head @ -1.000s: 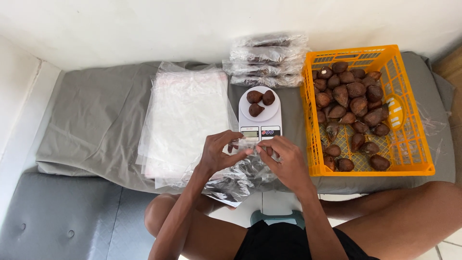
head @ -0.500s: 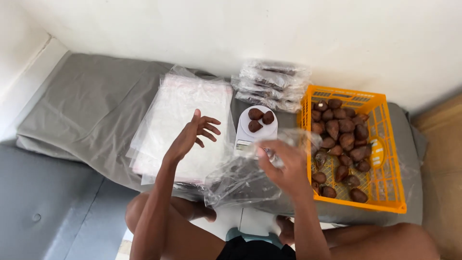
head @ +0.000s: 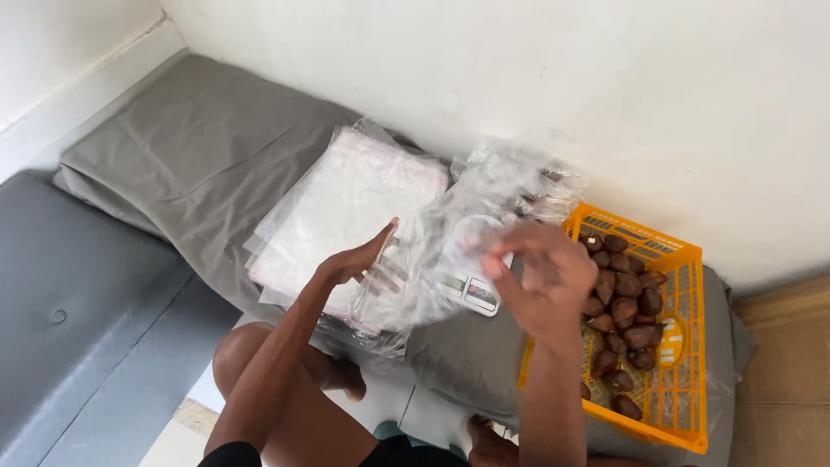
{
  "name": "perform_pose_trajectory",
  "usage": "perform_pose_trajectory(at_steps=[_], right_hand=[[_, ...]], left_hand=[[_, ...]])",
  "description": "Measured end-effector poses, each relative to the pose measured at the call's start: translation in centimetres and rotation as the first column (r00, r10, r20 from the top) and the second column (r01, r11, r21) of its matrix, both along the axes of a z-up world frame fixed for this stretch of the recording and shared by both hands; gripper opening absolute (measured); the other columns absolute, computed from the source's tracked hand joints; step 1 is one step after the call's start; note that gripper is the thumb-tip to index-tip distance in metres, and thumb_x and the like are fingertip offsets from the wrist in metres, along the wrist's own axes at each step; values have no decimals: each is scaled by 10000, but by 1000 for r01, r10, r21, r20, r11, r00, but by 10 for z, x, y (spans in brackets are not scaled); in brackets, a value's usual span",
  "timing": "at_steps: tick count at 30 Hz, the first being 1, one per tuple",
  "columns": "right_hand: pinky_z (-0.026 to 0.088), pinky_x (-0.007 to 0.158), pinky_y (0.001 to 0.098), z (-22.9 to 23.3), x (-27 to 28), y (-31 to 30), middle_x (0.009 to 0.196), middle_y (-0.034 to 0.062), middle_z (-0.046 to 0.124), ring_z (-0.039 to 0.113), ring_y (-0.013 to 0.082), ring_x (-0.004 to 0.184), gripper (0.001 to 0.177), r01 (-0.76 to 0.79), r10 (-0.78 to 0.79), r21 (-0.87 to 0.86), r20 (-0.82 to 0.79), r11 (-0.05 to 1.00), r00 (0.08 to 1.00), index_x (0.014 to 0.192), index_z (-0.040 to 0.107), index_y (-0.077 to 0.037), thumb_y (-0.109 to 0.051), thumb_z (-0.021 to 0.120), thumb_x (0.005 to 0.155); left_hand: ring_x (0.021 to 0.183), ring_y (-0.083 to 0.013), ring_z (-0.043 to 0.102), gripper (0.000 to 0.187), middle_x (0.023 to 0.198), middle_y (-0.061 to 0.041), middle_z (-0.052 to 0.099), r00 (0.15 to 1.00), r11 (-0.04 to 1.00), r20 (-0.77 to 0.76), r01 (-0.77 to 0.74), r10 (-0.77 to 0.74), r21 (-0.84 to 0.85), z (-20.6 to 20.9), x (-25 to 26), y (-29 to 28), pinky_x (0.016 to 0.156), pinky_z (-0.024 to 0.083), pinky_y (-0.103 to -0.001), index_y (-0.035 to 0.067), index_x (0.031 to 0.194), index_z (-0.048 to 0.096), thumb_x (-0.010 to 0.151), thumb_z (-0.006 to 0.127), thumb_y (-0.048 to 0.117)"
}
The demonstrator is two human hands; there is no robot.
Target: Weighing salak fruits on a digital scale and placing them into plastic bags for packaging.
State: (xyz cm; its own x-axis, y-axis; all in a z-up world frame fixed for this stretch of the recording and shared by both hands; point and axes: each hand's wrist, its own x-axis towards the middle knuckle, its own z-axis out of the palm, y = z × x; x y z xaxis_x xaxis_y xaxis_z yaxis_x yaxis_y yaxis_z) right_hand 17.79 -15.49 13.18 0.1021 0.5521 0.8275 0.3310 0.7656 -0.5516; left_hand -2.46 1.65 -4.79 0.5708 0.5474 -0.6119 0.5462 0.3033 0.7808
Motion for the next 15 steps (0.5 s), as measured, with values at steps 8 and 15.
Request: perform_pose_trajectory(at_steps=[8, 15], right_hand=[[580, 730, 337, -80, 27, -64, 837, 118, 701, 693, 150, 828, 131, 173, -240, -355, -154, 919, 958, 933, 665, 35, 121, 696, 839], [592, 594, 289, -207, 48, -54, 1044, 167, 740, 702, 184, 813, 301, -15, -382, -659, -454, 752, 805, 1100, 672, 55, 198, 583, 851]], left_hand=[[730, -150, 627, 509, 911, -41, 629, 801, 921, 502, -388, 327, 20, -1, -23, 21, 577, 548, -251, 206, 1415, 546, 978, 620, 457], [832, -253, 749, 452, 1075, -126, 709, 829, 349, 390, -532, 401, 771, -8, -38, 40, 720, 581, -394, 204, 1468, 459, 1103, 627, 412]])
